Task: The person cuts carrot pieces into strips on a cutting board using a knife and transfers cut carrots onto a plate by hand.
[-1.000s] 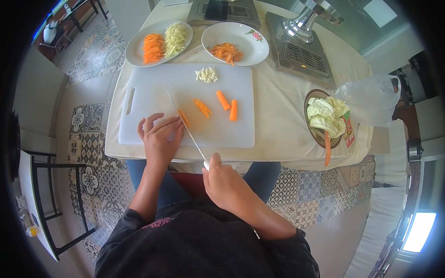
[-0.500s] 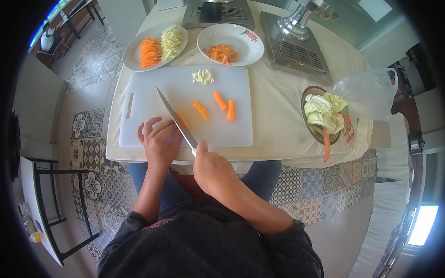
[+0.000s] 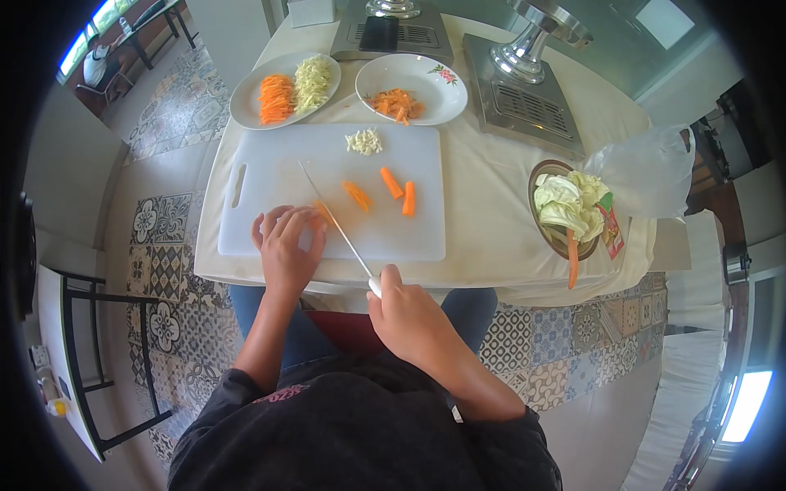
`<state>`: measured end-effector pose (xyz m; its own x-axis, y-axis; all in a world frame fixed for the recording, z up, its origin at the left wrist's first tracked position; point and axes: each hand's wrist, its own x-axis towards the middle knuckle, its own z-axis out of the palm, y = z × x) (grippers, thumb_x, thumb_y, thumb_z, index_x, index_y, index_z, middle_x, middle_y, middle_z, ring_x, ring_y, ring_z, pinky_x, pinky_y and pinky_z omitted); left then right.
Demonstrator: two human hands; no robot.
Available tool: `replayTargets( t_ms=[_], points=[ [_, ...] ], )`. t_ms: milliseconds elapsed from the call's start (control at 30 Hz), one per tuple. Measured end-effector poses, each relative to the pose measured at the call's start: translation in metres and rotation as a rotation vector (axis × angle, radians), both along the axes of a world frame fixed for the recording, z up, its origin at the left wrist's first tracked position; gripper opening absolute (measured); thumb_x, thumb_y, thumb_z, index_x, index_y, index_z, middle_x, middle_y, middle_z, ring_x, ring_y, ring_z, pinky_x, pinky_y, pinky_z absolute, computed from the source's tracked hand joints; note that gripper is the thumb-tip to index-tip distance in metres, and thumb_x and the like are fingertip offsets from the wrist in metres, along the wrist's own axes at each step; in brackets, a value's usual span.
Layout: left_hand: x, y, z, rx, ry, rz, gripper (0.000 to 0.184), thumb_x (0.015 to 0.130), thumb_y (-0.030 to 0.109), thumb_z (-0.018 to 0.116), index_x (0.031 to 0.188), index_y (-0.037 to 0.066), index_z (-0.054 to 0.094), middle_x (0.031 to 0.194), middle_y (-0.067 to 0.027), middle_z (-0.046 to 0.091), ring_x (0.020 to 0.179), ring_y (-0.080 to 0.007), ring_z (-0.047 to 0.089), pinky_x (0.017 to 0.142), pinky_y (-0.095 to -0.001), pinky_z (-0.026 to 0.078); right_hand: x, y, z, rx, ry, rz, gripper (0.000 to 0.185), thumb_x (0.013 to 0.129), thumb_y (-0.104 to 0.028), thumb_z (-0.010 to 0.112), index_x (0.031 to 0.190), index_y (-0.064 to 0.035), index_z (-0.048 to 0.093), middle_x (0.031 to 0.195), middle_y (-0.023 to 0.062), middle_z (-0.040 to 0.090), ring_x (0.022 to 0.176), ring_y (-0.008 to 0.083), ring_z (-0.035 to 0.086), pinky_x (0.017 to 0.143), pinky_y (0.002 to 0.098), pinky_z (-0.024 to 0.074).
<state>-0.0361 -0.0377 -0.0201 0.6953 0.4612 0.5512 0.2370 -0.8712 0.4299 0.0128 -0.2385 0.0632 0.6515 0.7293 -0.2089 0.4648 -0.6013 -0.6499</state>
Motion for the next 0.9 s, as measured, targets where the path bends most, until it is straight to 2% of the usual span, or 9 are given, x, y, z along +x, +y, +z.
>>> replayTargets(
  t_ms=[133, 233, 433, 633, 900],
  points=[
    [0.0, 0.0, 0.002, -0.011, 0.025, 0.002, 0.019, 0.083, 0.019, 0.071, 0.101, 0.016, 0.069, 0.109, 0.0025, 0.068, 0.112, -0.0208, 0.057, 0.108, -0.0484, 0.028, 0.007, -0.001, 0.004, 0.003, 0.072, -0.064, 0.027, 0.096, -0.019, 0.054, 0.096, 0.0051, 0.043, 0.072, 0.0315, 0.062, 0.072, 0.0504, 0.062, 0.064, 0.0548, 0.0464],
    [0.0, -0.001, 0.004, -0.017, 0.025, 0.0, 0.022, 0.08, 0.017, 0.072, 0.102, 0.019, 0.069, 0.12, 0.0012, 0.064, 0.117, -0.0227, 0.055, 0.108, -0.0469, 0.027, 0.012, 0.0, 0.001, -0.03, 0.085, -0.105, 0.027, 0.096, -0.02, 0.056, 0.096, 0.0042, 0.043, 0.075, 0.0313, 0.062, 0.074, 0.05, 0.061, 0.064, 0.0519, 0.0455],
    [0.0, -0.002, 0.009, 0.024, 0.171, -0.028, 0.029, 0.084, 0.018, 0.065, 0.112, 0.022, 0.07, 0.142, -0.0034, 0.05, 0.131, -0.0302, 0.043, 0.113, -0.0526, 0.02, 0.017, -0.002, -0.005, -0.06, 0.076, -0.117, 0.027, 0.096, -0.02, 0.057, 0.096, 0.0039, 0.044, 0.075, 0.031, 0.062, 0.074, 0.0495, 0.061, 0.064, 0.0508, 0.0458],
    [0.008, -0.002, 0.018, -0.029, 0.208, -0.072, 0.036, 0.082, 0.012, 0.057, 0.114, 0.02, 0.07, 0.146, -0.0081, 0.045, 0.135, -0.0342, 0.037, 0.114, -0.0554, 0.017, 0.017, -0.004, -0.003, -0.062, 0.11, -0.134, 0.028, 0.096, -0.021, 0.057, 0.097, 0.0036, 0.044, 0.078, 0.0315, 0.062, 0.077, 0.0497, 0.061, 0.067, 0.0504, 0.0459],
    [0.009, 0.003, 0.016, -0.101, 0.123, -0.064, 0.033, 0.082, 0.012, 0.058, 0.112, 0.022, 0.069, 0.144, -0.0067, 0.047, 0.133, -0.0309, 0.04, 0.113, -0.0541, 0.017, 0.017, -0.01, -0.002, -0.044, 0.102, -0.117, 0.028, 0.097, -0.022, 0.056, 0.097, 0.0035, 0.044, 0.08, 0.0315, 0.062, 0.081, 0.0512, 0.06, 0.069, 0.0523, 0.0453]
  ],
)
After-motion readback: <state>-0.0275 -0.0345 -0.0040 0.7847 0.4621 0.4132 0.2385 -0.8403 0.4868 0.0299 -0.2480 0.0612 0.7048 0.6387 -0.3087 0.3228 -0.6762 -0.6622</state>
